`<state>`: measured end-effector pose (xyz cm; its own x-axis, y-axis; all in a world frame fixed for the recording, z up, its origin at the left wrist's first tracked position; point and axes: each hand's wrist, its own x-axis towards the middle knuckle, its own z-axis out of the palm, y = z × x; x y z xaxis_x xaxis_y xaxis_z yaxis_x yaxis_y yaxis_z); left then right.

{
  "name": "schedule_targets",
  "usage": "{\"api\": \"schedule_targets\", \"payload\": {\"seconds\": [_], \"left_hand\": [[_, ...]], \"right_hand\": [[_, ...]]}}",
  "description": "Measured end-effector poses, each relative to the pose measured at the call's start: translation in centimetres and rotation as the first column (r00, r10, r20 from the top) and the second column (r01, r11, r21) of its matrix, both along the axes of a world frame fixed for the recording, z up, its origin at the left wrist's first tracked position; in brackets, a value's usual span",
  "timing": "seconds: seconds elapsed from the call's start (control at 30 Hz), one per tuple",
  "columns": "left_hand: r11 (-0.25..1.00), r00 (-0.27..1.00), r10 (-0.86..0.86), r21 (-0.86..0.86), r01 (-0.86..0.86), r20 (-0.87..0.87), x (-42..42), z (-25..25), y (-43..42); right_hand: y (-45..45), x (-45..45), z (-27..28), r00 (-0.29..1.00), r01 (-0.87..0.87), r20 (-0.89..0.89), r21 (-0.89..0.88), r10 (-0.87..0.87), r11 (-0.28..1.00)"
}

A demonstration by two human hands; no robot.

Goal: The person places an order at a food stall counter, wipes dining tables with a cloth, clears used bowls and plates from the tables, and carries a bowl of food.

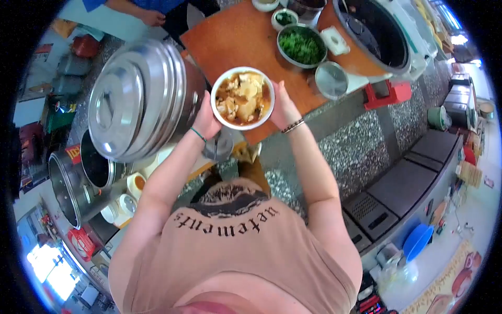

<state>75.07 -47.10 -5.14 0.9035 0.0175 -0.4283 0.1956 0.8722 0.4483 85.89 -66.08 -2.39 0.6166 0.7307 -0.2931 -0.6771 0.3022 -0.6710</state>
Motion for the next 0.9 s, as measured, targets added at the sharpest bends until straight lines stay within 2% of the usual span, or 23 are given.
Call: {"api": "schedule_targets", "payload": {"seconds": [0.07, 0.17, 0.23, 0.33, 0.37, 0.4, 0.47, 0.5, 0.53, 0.57, 0.6, 0.63, 0.67, 0.7, 0.73, 0.77, 0.8, 0.83, 0.87, 0.9], "left_hand": [[0.999, 1.000, 0.024, 0.029, -0.024, -0.005, 4.5, -3.4, -0.3], [0.998, 0.998, 0.018, 0.069, -0.014, -0.066, 7.7, -6.2, -0.9], [0.997, 0.987, 0.041, 0.071, -0.030, -0.157, 9.5, -7.2, -1.3], [0.993, 0.992, 0.073, 0.104, -0.063, -0.100, 10.6, -10.2, -1.5], [0.991, 0.991, 0.089, 0.109, -0.077, -0.103, 10.5, -12.1, -1.0], [0.989, 0.989, 0.104, 0.115, -0.092, -0.107, 10.3, -13.6, -0.8], [0.952, 0.986, 0.120, 0.295, -0.082, -0.113, 9.0, -10.8, -0.8], [0.764, 0.938, 0.091, 0.627, 0.151, -0.336, 8.0, -7.7, -0.9], [0.455, 0.823, 0.133, 0.771, 0.445, -0.553, 7.1, -4.4, -1.2], [0.254, 0.908, 0.121, 0.897, 0.362, -0.401, 5.8, -2.4, -1.7], [0.039, 0.965, 0.072, 0.967, 0.250, -0.252, 4.1, -0.3, -2.2], [-0.106, 1.000, -0.015, 0.994, -0.009, 0.007, 1.9, 3.4, -2.2], [-0.234, 0.960, -0.140, 0.934, -0.270, 0.242, -0.5, 7.6, -1.7], [-0.396, 0.929, -0.177, 0.841, -0.369, 0.325, -2.3, 11.4, -0.4], [-0.538, 0.890, -0.235, 0.711, -0.454, 0.390, -3.9, 14.2, 1.1], [-0.568, 0.949, -0.097, 0.766, -0.300, 0.299, -5.3, 15.2, 3.5], [-0.572, 0.978, 0.047, 0.808, -0.140, 0.202, -6.8, 16.2, 6.7], [-0.726, 0.941, 0.223, 0.687, -0.012, 0.253, -8.7, 17.6, 9.6], [-0.823, 0.865, 0.378, 0.548, 0.150, 0.330, -10.9, 18.8, 12.4], [-0.743, 0.802, 0.534, 0.601, 0.293, 0.269, -13.0, 17.3, 15.2]], "right_hand": [[0.1, 4.2, -2.9, 0.996, 0.046, -0.083, 0.066, -0.041, 0.997], [0.1, 8.1, -7.4, 0.978, 0.083, -0.188, -0.028, -0.086, 0.996], [0.5, 9.8, -8.2, 0.971, 0.061, -0.224, -0.080, -0.078, 0.995], [1.2, 11.0, -10.4, 0.966, 0.007, -0.255, -0.104, -0.034, 0.995], [1.4, 10.9, -12.5, 0.982, 0.020, -0.188, -0.005, -0.021, 1.000], [1.4, 10.5, -12.7, 0.984, 0.014, -0.176, -0.042, -0.022, 0.999], [1.7, 9.9, -12.3, 0.995, 0.009, -0.098, -0.051, -0.014, 0.999], [1.6, 9.4, -12.1, 0.991, 0.047, -0.120, -0.113, -0.060, 0.992], [1.3, 9.3, -12.5, 0.990, 0.092, -0.088, -0.199, -0.111, 0.976], [0.9, 9.0, -11.5, 0.987, 0.103, -0.093, -0.256, -0.131, 0.961], [0.2, 8.3, -10.1, 0.986, 0.131, -0.041, -0.409, -0.162, 0.903], [-0.9, 8.1, -11.8, 0.979, 0.176, 0.166, -0.431, -0.114, 0.885], [-1.7, 6.0, -9.3, 0.874, 0.311, 0.485, -0.612, 0.033, 0.727], [-2.2, 3.7, -6.5, 0.720, 0.363, 0.677, -0.555, 0.152, 0.749], [-2.8, 1.6, -3.6, 0.550, 0.396, 0.792, -0.527, 0.266, 0.752], [-3.4, -0.2, -2.8, 0.523, 0.368, 0.828, -0.435, 0.204, 0.821], [-3.5, -2.1, -1.5, 0.513, 0.335, 0.829, -0.431, 0.221, 0.838], [-3.5, -4.0, 0.2, 0.488, 0.301, 0.841, -0.413, 0.233, 0.860], [-2.9, -5.7, 1.4, 0.462, 0.265, 0.852, -0.396, 0.244, 0.879], [-2.0, -7.2, 1.3, 0.424, 0.222, 0.885, -0.305, 0.190, 0.926]]}}
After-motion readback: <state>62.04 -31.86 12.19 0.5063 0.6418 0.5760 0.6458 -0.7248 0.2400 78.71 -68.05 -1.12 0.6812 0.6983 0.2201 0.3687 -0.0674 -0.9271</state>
